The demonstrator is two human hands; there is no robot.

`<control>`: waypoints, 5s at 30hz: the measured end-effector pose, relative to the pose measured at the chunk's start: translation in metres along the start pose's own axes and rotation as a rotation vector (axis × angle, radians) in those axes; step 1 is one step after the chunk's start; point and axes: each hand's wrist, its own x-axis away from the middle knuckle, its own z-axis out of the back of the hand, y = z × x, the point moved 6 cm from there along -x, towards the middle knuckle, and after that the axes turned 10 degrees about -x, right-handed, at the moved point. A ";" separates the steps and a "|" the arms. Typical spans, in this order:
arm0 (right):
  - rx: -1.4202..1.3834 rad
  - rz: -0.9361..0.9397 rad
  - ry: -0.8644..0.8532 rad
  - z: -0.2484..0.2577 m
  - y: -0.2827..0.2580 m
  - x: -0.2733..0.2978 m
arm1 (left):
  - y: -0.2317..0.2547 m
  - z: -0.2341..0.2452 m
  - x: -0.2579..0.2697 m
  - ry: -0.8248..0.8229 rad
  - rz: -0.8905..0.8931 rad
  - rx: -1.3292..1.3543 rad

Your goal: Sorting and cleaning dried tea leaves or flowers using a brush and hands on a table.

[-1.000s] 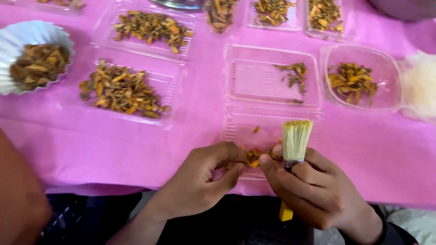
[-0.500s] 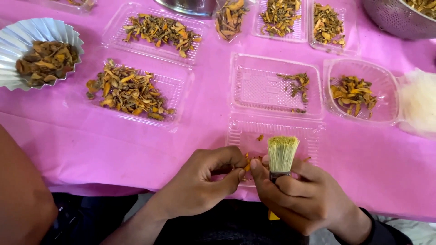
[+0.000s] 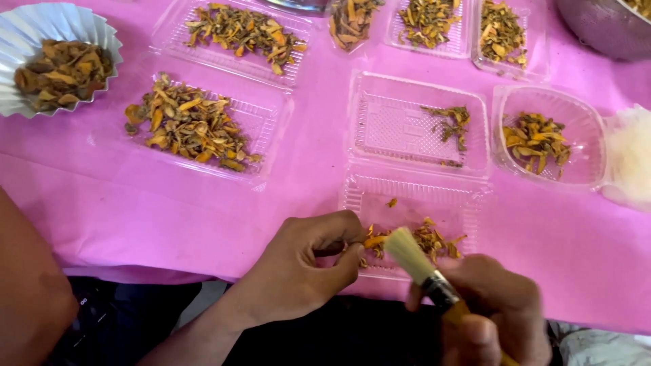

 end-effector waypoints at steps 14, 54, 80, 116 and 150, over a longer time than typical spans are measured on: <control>0.031 -0.202 0.006 -0.014 -0.005 0.013 | 0.000 0.002 0.000 0.028 0.010 -0.022; 0.543 -0.203 -0.061 -0.024 -0.002 0.027 | 0.023 0.007 0.003 0.004 -0.052 0.005; 0.511 -0.133 -0.043 -0.008 -0.002 0.026 | 0.002 0.001 0.006 -0.002 -0.095 -0.033; 0.654 -0.107 -0.182 0.108 0.031 -0.090 | -0.012 0.007 0.003 0.029 0.158 -0.167; 0.664 0.281 -0.668 -0.018 0.015 -0.052 | 0.033 -0.005 -0.006 0.253 -0.196 -0.654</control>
